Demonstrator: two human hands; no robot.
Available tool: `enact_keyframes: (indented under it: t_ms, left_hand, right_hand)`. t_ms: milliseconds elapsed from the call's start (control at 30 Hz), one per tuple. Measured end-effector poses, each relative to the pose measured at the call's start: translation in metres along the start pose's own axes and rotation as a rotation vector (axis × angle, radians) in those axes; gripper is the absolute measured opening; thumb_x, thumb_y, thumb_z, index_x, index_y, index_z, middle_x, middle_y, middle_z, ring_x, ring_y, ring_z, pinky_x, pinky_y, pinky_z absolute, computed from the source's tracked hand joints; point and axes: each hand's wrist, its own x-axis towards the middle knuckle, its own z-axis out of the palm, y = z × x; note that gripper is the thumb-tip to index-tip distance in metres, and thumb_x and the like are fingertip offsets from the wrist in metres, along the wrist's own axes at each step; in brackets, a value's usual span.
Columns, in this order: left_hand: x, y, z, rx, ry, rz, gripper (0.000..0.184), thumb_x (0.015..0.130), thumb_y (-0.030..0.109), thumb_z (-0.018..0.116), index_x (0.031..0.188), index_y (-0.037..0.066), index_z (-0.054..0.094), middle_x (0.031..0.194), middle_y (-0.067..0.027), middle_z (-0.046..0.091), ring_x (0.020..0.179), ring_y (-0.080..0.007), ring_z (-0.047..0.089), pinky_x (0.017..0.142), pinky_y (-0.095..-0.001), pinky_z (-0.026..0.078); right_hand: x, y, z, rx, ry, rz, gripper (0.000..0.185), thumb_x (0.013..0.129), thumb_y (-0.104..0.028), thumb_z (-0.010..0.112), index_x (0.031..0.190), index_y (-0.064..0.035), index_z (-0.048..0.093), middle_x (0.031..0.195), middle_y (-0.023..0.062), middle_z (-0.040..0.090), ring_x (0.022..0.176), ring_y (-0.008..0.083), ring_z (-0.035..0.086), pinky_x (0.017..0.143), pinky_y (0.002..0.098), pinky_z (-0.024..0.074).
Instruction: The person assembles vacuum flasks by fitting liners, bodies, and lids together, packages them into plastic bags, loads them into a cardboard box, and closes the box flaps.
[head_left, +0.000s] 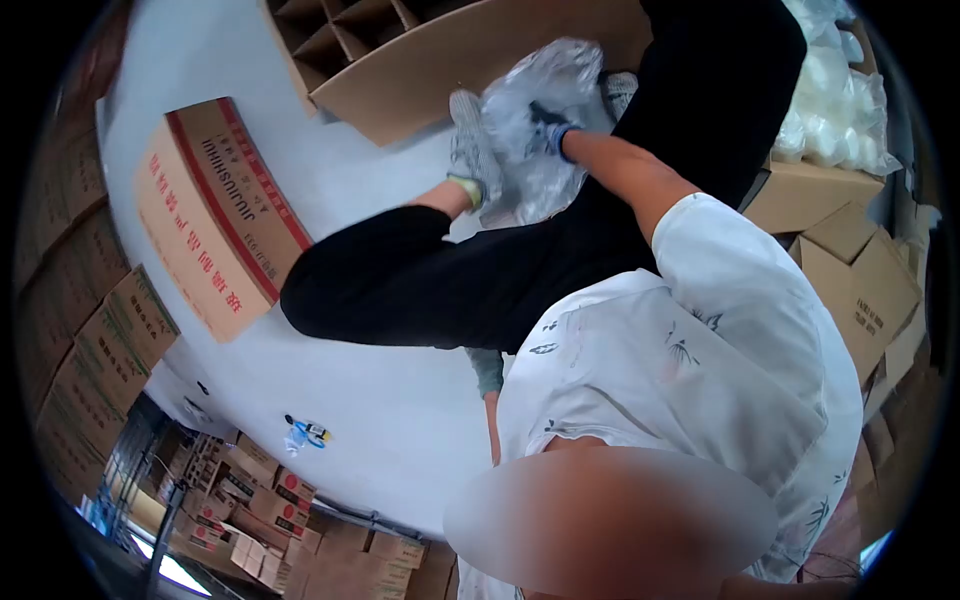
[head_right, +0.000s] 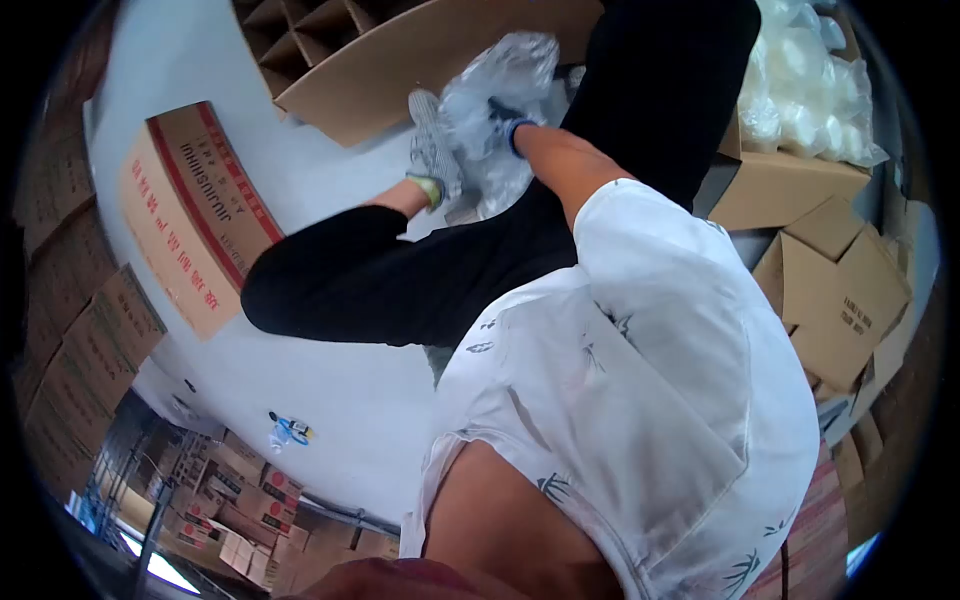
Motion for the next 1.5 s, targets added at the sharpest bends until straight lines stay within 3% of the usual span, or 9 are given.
enact_keyframes:
  t_ms: [167, 400, 733, 1033, 1167, 1267, 1367, 1400, 1500]
  left_hand:
    - [0.024, 0.052, 0.019, -0.020, -0.084, -0.060, 0.050, 0.095, 0.028, 0.052, 0.135, -0.001, 0.041, 0.135, -0.0127, 0.046, 0.121, -0.0222, 0.045, 0.101, -0.0335, 0.036]
    - [0.076, 0.126, 0.034, -0.045, -0.156, -0.092, 0.049, 0.094, 0.028, 0.053, 0.133, -0.001, 0.042, 0.133, -0.0121, 0.048, 0.119, -0.0219, 0.047, 0.099, -0.0336, 0.038]
    - [0.069, 0.173, 0.028, -0.015, -0.081, -0.274, 0.048, 0.094, 0.028, 0.053, 0.131, 0.000, 0.045, 0.130, -0.0113, 0.051, 0.115, -0.0214, 0.050, 0.097, -0.0336, 0.040]
    - [0.074, 0.241, 0.072, -0.127, -0.266, -0.171, 0.046, 0.093, 0.028, 0.054, 0.129, 0.000, 0.047, 0.127, -0.0106, 0.053, 0.112, -0.0210, 0.052, 0.095, -0.0336, 0.042]
    - [0.069, 0.292, 0.111, -0.245, -0.445, -0.088, 0.046, 0.093, 0.028, 0.054, 0.129, 0.000, 0.048, 0.126, -0.0102, 0.054, 0.111, -0.0209, 0.053, 0.094, -0.0336, 0.043]
    - [0.060, 0.340, 0.110, -0.332, -0.512, -0.015, 0.045, 0.093, 0.028, 0.054, 0.128, 0.000, 0.049, 0.125, -0.0100, 0.054, 0.110, -0.0207, 0.054, 0.093, -0.0336, 0.044]
    - [0.065, 0.404, 0.059, -0.217, -0.455, 0.262, 0.045, 0.093, 0.029, 0.054, 0.127, 0.001, 0.050, 0.125, -0.0098, 0.055, 0.109, -0.0206, 0.055, 0.092, -0.0336, 0.044]
    - [0.073, 0.431, 0.041, -0.129, -0.451, 0.435, 0.044, 0.093, 0.030, 0.053, 0.125, 0.000, 0.053, 0.121, -0.0108, 0.058, 0.108, -0.0212, 0.056, 0.094, -0.0354, 0.045]
    - [0.012, 0.503, 0.025, -0.467, -0.206, 0.964, 0.037, 0.095, 0.023, 0.047, 0.121, -0.003, 0.056, 0.116, -0.0143, 0.061, 0.107, -0.0245, 0.058, 0.096, -0.0384, 0.044]
  right_hand:
    - [0.031, -0.052, -0.128, -1.693, 0.387, -0.315, 0.056, 0.085, -0.041, 0.056, 0.136, -0.0198, 0.048, 0.142, 0.0062, 0.044, 0.127, 0.0255, 0.043, 0.103, 0.0420, 0.0347]
    - [-0.066, -0.136, -0.109, -2.095, 0.142, 0.096, 0.058, 0.076, -0.037, 0.069, 0.129, -0.0179, 0.055, 0.118, 0.0119, 0.062, 0.105, 0.0334, 0.060, 0.091, 0.0413, 0.0466]
    - [-0.044, -0.171, -0.088, -2.064, -0.427, -0.285, 0.061, 0.072, -0.041, 0.070, 0.125, -0.0128, 0.057, 0.123, 0.0123, 0.059, 0.115, 0.0327, 0.054, 0.098, 0.0466, 0.0411]
    - [-0.103, -0.202, -0.103, -2.047, -0.228, -0.116, 0.045, 0.080, -0.041, 0.063, 0.109, -0.0073, 0.068, 0.110, 0.0126, 0.066, 0.101, 0.0308, 0.062, 0.087, 0.0451, 0.0490]
    - [-0.130, -0.170, -0.096, -2.046, 0.053, -0.570, 0.028, 0.074, -0.030, 0.065, 0.088, -0.0067, 0.073, 0.091, 0.0140, 0.070, 0.087, 0.0329, 0.067, 0.076, 0.0420, 0.0524]
    - [-0.209, -0.167, -0.047, -2.297, 0.107, -0.715, 0.035, 0.076, -0.036, 0.060, 0.098, -0.0099, 0.067, 0.100, 0.0094, 0.064, 0.097, 0.0263, 0.058, 0.088, 0.0402, 0.0401]
    - [-0.274, -0.167, -0.025, -1.569, 0.245, -1.239, 0.027, 0.077, -0.028, 0.061, 0.096, -0.0093, 0.063, 0.089, 0.0120, 0.062, 0.094, 0.0298, 0.058, 0.081, 0.0424, 0.0454]
    - [-0.334, -0.188, -0.022, -1.440, 0.119, -1.178, 0.030, 0.076, -0.028, 0.065, 0.100, -0.0089, 0.062, 0.091, 0.0136, 0.061, 0.094, 0.0320, 0.058, 0.082, 0.0420, 0.0468]
    - [-0.422, -0.195, -0.075, -0.865, 0.529, -1.683, 0.036, 0.077, -0.022, 0.067, 0.109, -0.0076, 0.062, 0.110, 0.0150, 0.060, 0.100, 0.0327, 0.058, 0.087, 0.0404, 0.0468]
